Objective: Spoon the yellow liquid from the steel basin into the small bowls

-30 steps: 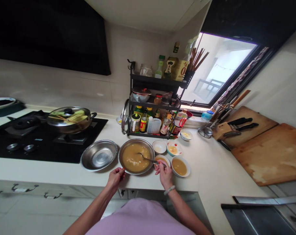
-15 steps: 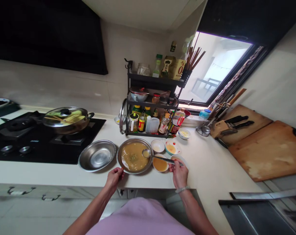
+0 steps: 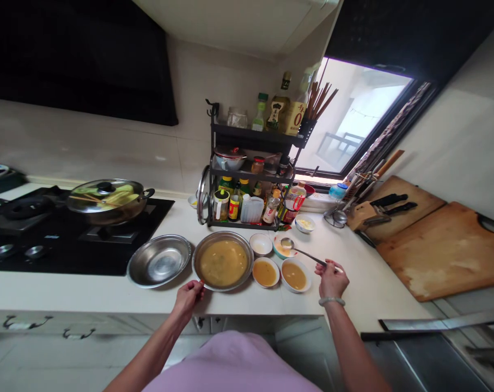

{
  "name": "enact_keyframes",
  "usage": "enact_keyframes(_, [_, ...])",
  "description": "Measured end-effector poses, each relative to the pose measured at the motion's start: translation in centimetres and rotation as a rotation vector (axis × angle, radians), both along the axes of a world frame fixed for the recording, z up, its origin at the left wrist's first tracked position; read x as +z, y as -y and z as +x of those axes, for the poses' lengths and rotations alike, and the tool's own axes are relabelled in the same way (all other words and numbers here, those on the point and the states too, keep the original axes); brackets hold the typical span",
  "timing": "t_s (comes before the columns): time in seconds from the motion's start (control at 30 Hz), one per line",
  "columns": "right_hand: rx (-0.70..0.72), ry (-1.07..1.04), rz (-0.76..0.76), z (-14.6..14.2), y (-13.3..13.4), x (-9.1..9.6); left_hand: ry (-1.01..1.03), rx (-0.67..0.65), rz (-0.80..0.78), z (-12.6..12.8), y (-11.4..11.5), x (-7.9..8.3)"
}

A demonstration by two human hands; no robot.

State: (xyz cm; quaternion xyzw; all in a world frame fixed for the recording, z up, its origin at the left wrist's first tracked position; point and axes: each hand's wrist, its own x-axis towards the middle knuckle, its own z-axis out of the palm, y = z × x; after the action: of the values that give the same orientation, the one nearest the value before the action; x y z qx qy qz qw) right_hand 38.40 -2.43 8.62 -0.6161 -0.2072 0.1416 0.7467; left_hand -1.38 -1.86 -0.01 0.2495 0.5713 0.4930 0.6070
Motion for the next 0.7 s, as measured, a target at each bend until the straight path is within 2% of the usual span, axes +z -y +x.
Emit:
enact_keyframes(0.1, [0.018, 0.040, -0.039, 0.4, 0.0, -0.8, -0.015, -0.008, 0.001, 0.0, 0.0, 0.0])
enact_keyframes(0.2, [0.108, 0.206, -0.130, 0.1, 0.5, -1.4, -0.026, -0.003, 0.004, 0.0, -0.1, -0.2])
enact_keyframes(0.33, [0.283, 0.540, -0.135, -1.4, 1.6, -0.9, -0.007, -0.009, 0.012, 0.1, -0.1, -0.3])
enact_keyframes(0.4, [0.345, 0.607, -0.093, -2.8, 2.0, -0.3, 0.006, -0.007, 0.008, 0.1, -0.1, -0.3])
enact_keyframes(0.53, [0.465, 0.491, -0.022, -7.0, 1.9, 0.1, 0.009, 0.004, 0.006, 0.1, -0.1, -0.4])
enact_keyframes(0.6, [0.548, 0.377, -0.023, -9.4, 1.6, -0.4, -0.007, 0.001, 0.010, 0.1, -0.1, -0.5])
enact_keyframes(0.7, [0.701, 0.339, -0.023, -12.9, 1.0, -1.5, -0.019, -0.001, 0.018, 0.0, -0.1, -0.6])
